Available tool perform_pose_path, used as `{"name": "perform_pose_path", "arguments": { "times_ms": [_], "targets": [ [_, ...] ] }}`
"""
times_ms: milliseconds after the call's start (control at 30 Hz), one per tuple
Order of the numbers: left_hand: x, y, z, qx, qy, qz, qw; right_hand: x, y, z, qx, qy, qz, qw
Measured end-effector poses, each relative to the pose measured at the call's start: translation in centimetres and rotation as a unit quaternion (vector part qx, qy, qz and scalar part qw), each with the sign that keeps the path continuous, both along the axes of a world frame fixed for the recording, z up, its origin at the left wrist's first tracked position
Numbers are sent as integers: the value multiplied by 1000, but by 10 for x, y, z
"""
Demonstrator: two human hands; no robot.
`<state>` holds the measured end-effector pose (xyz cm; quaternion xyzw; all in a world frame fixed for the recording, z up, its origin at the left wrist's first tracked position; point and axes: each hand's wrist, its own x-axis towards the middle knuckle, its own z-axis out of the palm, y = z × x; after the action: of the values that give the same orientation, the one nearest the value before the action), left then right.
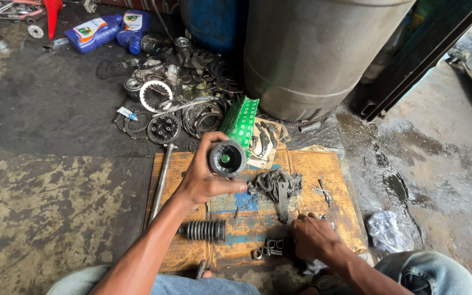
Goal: The person cleans a cylindrical mechanical part using a rag. They wipe the exterior and interior surfaces, rotate the part to access different areas, and repeatedly rub the surface to remove grime.
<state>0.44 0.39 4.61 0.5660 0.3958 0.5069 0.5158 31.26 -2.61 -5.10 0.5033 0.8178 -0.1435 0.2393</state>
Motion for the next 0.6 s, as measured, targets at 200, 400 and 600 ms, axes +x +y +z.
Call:
{"name": "perform_pose_path", "arguments": {
  "times_ms": [200,400,600],
  "targets": [
    [-1,3,-18,89,166,-35,981,-17,11,64,-58,10,-35,998],
    [5,4,-28,-60,231,-60,969,-38,21,115,83,341,-4,936],
    [5,-1,-20,-33,214,-215,952,-43,16,142,97,358,-2,929]
  ]
}}
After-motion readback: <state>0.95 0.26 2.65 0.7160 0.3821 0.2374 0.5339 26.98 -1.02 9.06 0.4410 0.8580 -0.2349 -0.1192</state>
